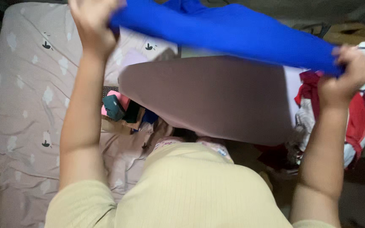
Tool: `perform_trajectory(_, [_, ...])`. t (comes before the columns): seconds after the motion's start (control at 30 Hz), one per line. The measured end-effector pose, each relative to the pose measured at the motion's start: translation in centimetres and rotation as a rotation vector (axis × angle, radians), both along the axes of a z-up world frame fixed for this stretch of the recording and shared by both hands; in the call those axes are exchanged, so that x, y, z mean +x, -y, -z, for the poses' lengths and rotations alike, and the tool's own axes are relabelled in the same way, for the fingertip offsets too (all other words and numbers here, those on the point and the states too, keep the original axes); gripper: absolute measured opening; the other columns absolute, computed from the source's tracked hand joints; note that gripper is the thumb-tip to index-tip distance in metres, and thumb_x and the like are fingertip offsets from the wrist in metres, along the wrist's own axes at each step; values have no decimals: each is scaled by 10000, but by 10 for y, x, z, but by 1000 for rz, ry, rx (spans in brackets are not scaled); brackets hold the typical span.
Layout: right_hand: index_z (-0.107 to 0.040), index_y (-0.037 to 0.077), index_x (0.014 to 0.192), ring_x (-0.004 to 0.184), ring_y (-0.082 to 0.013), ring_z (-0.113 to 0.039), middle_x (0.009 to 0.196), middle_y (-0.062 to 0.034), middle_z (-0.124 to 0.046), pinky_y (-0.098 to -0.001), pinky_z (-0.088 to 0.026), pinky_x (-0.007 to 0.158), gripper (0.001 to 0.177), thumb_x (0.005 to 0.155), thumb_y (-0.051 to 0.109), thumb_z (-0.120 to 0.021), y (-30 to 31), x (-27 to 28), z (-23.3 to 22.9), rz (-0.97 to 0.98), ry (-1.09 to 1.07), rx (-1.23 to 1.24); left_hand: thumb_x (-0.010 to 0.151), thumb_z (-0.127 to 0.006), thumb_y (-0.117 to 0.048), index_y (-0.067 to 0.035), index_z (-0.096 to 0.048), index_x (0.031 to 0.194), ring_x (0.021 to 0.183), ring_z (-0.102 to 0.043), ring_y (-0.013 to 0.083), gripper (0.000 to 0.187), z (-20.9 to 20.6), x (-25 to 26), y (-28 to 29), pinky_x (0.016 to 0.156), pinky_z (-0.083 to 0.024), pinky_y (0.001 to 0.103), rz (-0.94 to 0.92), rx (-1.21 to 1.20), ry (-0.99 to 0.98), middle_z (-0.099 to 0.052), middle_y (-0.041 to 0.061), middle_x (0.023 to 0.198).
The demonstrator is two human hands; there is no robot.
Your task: The person folds items of clothing including a green garment, a blue shirt, a red and white shirt, and a striped shirt on an ironing board.
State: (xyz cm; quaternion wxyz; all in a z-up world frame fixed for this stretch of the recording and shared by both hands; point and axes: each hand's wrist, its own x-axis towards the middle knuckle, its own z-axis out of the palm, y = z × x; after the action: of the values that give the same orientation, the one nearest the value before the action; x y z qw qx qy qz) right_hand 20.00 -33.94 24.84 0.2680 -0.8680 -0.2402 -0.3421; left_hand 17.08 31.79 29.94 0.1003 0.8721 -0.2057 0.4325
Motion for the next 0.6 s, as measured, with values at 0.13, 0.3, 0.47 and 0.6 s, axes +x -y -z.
perform_trajectory(0.13, [-458, 42, 846, 986, -313, -627, 1041, -138, -687, -394, -473, 931, 197, 889, -99, -588, -4, -92, 57, -16, -263, 23, 662, -651, 51, -201, -770, 1132, 1248, -660, 310, 546, 63, -93, 14, 1061, -391, 574, 98, 0, -469, -744, 40, 1193])
perform_trajectory(0.3, [-548, 12, 840, 1002, -321, -683, 1020, -157, -708, -390, -531, 916, 124, 793, -101, -525, 16, -178, 173, 66, -625, 21, 588, -652, 60, -131, -785, 1167, 1075, -705, 290, 624, 178, -147, 33, 1014, -390, 679, 248, -47, -1087, -763, 114, 1186])
perform_trajectory(0.47, [-729, 57, 1071, 786, -267, -639, 871, -180, -692, -390, -517, 762, 307, 780, -13, -659, 55, -174, 229, 273, -1056, 19, 747, -730, -92, -125, -754, 1188, 936, -729, 315, 444, 253, -116, 4, 875, -560, 404, 184, -79, -1474, -753, 157, 1079])
perform_trajectory(0.6, [-702, 35, 1119, 717, -132, -620, 858, -58, -687, -300, -512, 645, 314, 805, 46, -712, 77, -109, 228, 224, -1223, 321, 786, -783, -145, -52, -782, 1105, 844, -733, 230, 333, 271, -41, -29, 819, -586, 358, 221, -442, -1577, -789, 150, 996])
